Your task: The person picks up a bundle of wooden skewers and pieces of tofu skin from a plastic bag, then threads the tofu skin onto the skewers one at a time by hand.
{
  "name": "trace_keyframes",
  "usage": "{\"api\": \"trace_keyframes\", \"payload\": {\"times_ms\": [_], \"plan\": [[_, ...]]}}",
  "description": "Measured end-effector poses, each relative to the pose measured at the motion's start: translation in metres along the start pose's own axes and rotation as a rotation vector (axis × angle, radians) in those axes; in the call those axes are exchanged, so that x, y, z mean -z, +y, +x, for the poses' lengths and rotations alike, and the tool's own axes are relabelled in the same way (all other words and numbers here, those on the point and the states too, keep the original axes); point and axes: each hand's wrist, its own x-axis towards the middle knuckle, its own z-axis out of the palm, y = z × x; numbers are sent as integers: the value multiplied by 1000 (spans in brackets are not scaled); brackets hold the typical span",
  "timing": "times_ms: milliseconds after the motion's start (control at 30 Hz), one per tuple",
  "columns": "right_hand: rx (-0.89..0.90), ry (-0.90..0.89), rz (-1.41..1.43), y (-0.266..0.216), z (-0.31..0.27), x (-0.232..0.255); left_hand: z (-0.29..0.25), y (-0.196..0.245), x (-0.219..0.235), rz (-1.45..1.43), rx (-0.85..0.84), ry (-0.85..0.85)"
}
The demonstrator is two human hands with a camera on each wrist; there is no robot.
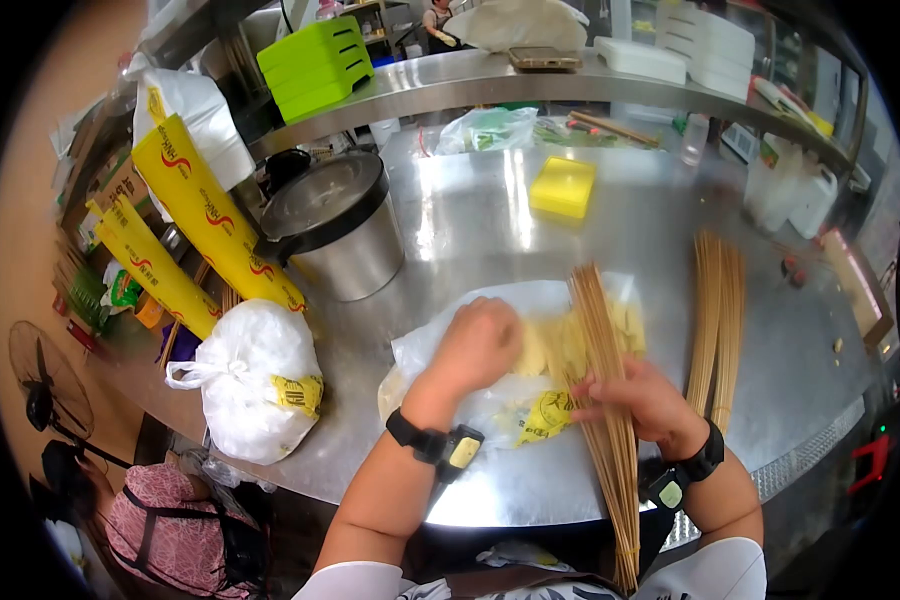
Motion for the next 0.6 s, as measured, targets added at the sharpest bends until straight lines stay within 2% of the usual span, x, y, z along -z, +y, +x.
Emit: {"api": "trace_keyframes", "payload": {"times_ms": [67,133,267,333,467,600], "plan": [[10,-4,15,0,1,2,0,3,2,4,14,-5],[15,-65,-7,2,2,4,-5,8,8,-37,-54,-42],[3,-26,-55,0,0,4,-3,10,10,-46,-93,-62],[35,-48,-70,0,-1,2,-2,11,11,-54,-35,-120],[26,-49,-85,-2,-2,0,-1,8,10,-92,-22,-122],[5,-8,-78,-2,-2,0,-1,6,8,-175,67,-144]]}}
